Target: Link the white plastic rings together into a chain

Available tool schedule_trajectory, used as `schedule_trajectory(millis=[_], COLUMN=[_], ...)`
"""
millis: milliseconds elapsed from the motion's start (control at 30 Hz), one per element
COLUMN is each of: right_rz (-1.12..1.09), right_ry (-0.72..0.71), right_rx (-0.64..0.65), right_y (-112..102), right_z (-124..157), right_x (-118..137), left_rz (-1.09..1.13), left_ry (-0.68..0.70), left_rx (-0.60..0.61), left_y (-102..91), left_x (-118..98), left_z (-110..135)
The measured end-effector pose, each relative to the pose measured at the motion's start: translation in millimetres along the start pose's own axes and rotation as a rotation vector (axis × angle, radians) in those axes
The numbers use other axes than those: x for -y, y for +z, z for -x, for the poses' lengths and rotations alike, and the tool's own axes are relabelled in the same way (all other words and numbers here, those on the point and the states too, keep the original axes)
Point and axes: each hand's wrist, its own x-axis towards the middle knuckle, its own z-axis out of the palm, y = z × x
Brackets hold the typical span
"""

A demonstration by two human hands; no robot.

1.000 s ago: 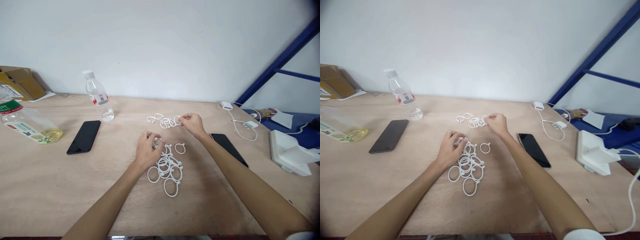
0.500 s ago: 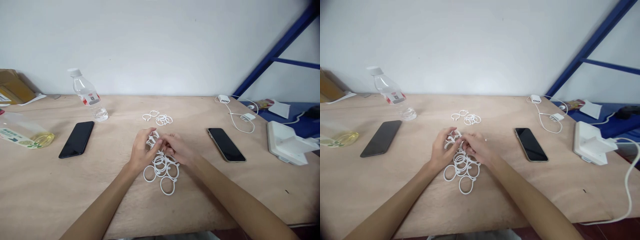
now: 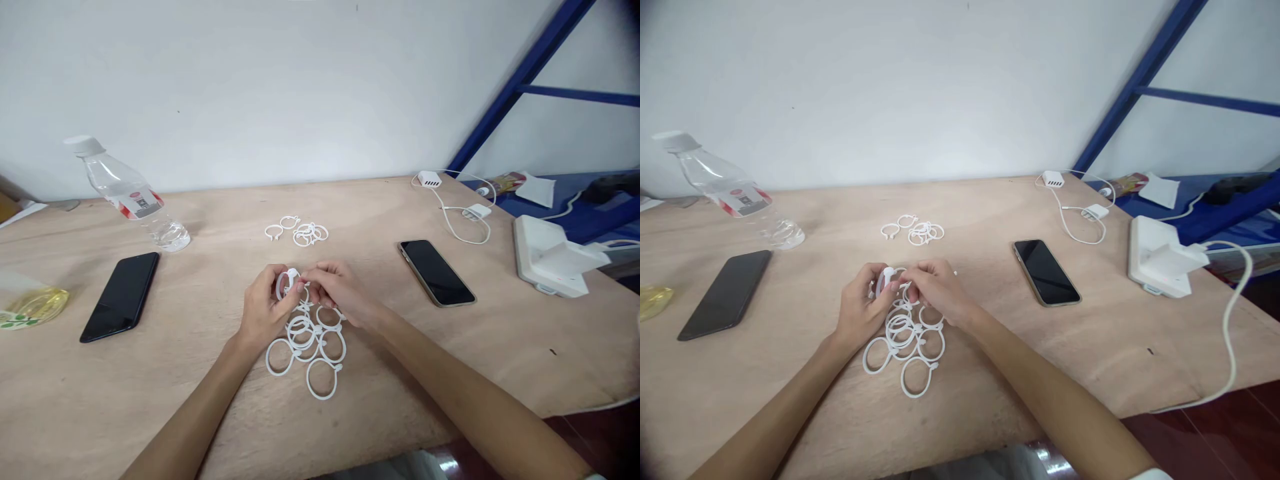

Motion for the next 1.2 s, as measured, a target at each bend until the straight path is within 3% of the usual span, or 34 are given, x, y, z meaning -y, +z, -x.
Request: schedule_trajectory(millis=[167, 400, 567, 767, 1033, 1200], right_rz=[0.024, 0.291, 0.289, 0.224, 0.037, 0.066], right_ry=[-0.069, -0.216, -0.246, -0.264, -0.214, -0.192], right_rx=[-0.008, -0.036, -0.051, -0.022, 0.038, 0.068], right_y=[-3, -2, -5, -3, 5, 0], right_z=[1, 3, 2, 1, 4, -9], right_x=[3, -1, -4, -6, -11, -10], left_rz=[-0.179, -0.223, -0.128, -0.088, -0.061, -0.071], left_ry=[0.184, 0.344, 0.227, 0.013, 0.05, 0.007], left_rx=[-0.125, -0.114, -0.132, 0.035, 0.081, 0.086], left_y=[3.1, 2.6, -1.3, -2.4, -3.2, -1.8], left_x=[2, 4, 1, 2, 4, 5], left_z=[1, 2, 0, -2, -5, -6])
